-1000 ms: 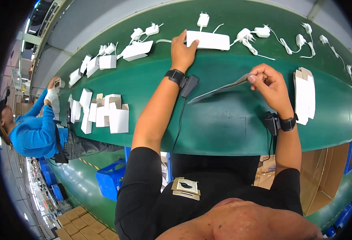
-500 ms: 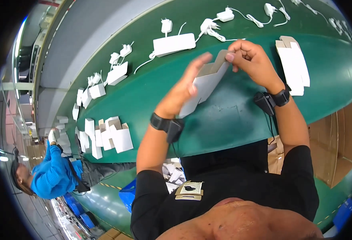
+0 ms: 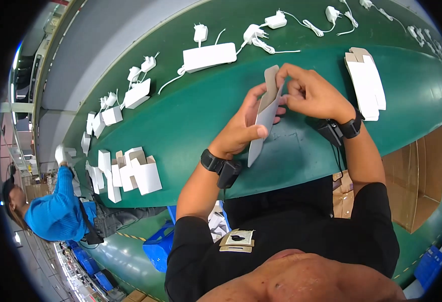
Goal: The person folds white cardboard pieces into boxes by hand and repeats the process, occasionally moving power adapters along the green surface.
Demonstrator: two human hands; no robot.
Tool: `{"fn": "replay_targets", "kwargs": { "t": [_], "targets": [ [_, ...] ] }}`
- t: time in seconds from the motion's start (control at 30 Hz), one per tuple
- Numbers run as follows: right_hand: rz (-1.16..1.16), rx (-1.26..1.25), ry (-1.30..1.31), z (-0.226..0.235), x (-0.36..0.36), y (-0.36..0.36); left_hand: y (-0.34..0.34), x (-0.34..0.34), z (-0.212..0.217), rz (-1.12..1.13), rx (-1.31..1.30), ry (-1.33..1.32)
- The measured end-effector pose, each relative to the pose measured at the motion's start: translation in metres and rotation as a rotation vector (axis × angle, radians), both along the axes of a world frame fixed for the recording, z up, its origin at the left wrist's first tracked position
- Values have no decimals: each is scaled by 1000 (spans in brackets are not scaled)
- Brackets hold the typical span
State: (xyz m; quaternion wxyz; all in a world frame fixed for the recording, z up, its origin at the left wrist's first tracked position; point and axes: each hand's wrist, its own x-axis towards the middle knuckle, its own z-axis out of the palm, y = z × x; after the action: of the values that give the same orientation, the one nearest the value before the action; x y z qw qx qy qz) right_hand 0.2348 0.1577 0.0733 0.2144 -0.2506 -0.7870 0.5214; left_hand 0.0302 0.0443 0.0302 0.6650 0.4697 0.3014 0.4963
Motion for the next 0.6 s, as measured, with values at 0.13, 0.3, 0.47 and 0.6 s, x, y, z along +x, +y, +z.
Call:
{"fn": "replay_targets", "kwargs": {
  "t": [0.13, 0.3, 0.47, 0.6],
  "targets": [
    [175, -46, -129, -1, 2, 4, 0, -1, -2, 162, -110, -47],
    [49, -150, 246, -18, -16, -12, -6, 15, 5, 518, 182, 57],
    [-35, 155, 406, -31, -23, -15, -10, 3, -7, 479, 276, 128],
    [63, -47, 263, -32, -21, -18, -14, -1, -16, 359, 157, 38]
  ]
}}
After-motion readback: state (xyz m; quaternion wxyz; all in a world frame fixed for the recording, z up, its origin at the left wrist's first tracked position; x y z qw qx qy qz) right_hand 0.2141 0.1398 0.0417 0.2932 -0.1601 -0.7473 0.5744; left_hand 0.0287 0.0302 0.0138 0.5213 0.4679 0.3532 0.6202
